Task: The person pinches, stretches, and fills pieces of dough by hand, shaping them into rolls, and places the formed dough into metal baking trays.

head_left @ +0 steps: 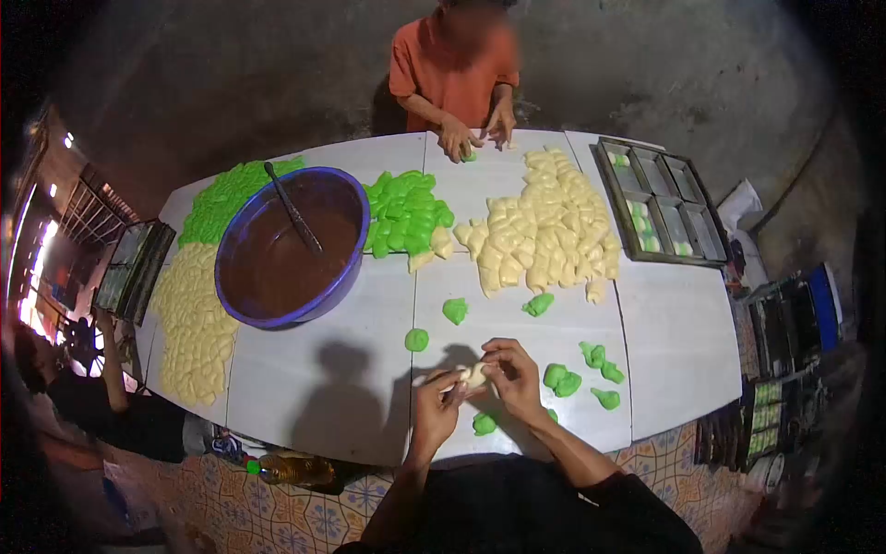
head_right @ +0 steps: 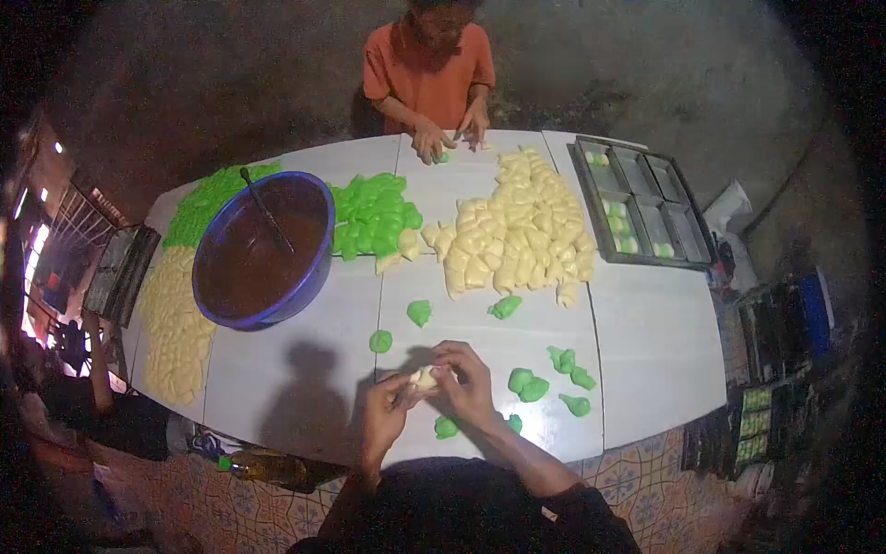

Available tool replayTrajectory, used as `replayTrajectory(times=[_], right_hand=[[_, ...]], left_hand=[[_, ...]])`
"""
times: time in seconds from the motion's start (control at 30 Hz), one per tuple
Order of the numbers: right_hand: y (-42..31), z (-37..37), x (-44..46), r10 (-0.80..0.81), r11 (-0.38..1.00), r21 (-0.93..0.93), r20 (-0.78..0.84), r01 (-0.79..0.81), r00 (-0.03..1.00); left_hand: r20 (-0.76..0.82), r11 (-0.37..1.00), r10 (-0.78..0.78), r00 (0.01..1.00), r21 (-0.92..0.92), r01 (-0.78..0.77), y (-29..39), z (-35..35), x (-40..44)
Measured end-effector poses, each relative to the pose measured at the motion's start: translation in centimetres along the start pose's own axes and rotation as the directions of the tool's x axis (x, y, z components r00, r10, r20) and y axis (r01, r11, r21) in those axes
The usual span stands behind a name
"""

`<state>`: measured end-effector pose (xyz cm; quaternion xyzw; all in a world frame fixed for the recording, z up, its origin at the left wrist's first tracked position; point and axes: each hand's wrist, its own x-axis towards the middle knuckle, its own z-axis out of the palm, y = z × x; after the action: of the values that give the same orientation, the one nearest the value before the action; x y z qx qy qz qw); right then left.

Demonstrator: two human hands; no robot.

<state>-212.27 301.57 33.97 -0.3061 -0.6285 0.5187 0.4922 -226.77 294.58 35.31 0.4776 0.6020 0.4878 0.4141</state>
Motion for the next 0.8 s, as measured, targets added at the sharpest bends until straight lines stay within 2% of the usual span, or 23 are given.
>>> replayTrajectory(times=[0.03, 0.1, 0.13, 0.23, 0.27, 0.37, 0.4, 0.43, 0.47, 0.5, 0.53, 0.6, 0.63, 0.67, 0.7, 0.77, 0.8], right_hand=[[0.0, -0.3, -0.1, 0.023, 1.0, 0.018, 0.005, -0.023, 1.0], [-2.2, 0.2, -0.9, -0.023, 0.991, -0.128, 0.083, 0.033, 0.996], [-3.0, 0.3, -1.3, -0.038, 0.978, -0.198, 0.125, 0.062, 0.991], [-1.5, -1.5, -2.3, 0.322, 0.93, -0.267, 0.254, -0.254, 0.912], [-0.9, -1.3, -2.7, 0.387, 0.922, -0.099, 0.228, -0.374, 0.894], [-0.3, -1.3, -2.8, 0.249, 0.948, -0.229, 0.089, -0.224, 0.964], [1.3, -1.9, -2.9, 0.257, 0.936, -0.282, 0.145, -0.209, 0.955], [1.1, -2.0, -2.6, 0.431, 0.884, 0.06, 0.28, -0.464, 0.858], [1.7, -2.9, -2.5, 0.532, 0.742, 0.148, 0.462, -0.653, 0.709], [2.3, -3.6, -2.6, 0.563, 0.546, 0.185, 0.64, -0.817, 0.522], [1.9, -3.3, -2.5, 0.537, 0.681, 0.16, 0.554, -0.715, 0.636], [3.0, -3.0, -2.0, 0.401, 0.908, -0.032, 0.35, -0.417, 0.847], [3.8, -3.0, -1.8, 0.289, 0.954, -0.16, 0.26, -0.254, 0.922], [5.1, -3.3, -1.6, 0.241, 0.956, -0.216, 0.182, -0.201, 0.953], [6.0, -3.9, -1.6, 0.42, 0.907, -0.097, 0.187, -0.409, 0.888], [7.6, -5.4, -0.9, 0.458, 0.889, -0.034, 0.074, -0.457, 0.886], [9.4, -6.6, -0.2, 0.396, 0.917, -0.034, -0.044, -0.397, 0.917]], left_hand=[[-0.006, 0.997, -0.029, 1.0, -0.076, 0.028, -0.1, 0.4, -0.3], [-0.02, 0.97, -0.084, 0.996, -0.231, 0.077, -0.6, 1.2, -0.4], [-0.009, 0.947, -0.16, 0.987, -0.284, 0.15, -1.3, 1.2, -0.3], [-0.123, 0.9, -0.259, 0.958, -0.391, 0.193, -1.4, 2.9, -1.0], [-0.173, 0.903, -0.209, 0.963, -0.413, 0.122, -0.9, 3.5, -1.2], [0.035, 0.947, -0.254, 0.967, -0.194, 0.256, -3.5, 2.8, -1.1], [0.065, 0.982, -0.069, 0.995, -0.173, 0.079, -6.8, 2.5, -1.0], [0.08, 0.955, -0.058, 0.995, -0.287, 0.079, -5.8, 2.7, -0.9], [0.092, 0.915, -0.045, 0.995, -0.395, 0.078, -3.6, 2.7, -0.9], [0.1, 0.865, -0.037, 0.994, -0.495, 0.082, -1.5, 2.5, -1.1], [0.062, 0.796, 0.01, 0.998, -0.605, 0.03, 0.1, 2.7, -1.3], [-0.111, 0.856, -0.069, 0.991, -0.518, 0.001, -2.4, 2.8, -1.0], [-0.198, 0.881, -0.101, 0.975, -0.473, -0.005, -3.3, 2.9, -0.8], [-0.26, 0.907, -0.132, 0.956, -0.422, 0.011, -3.2, 2.6, -0.5], [-0.262, 0.907, -0.137, 0.955, -0.42, 0.015, -4.1, 2.1, -0.6], [-0.273, 0.908, -0.132, 0.953, -0.419, 0.006, -6.5, 0.9, -0.4], [-0.256, 0.98, 0.12, 0.959, 0.183, -0.074, -6.9, 0.0, -0.8]])
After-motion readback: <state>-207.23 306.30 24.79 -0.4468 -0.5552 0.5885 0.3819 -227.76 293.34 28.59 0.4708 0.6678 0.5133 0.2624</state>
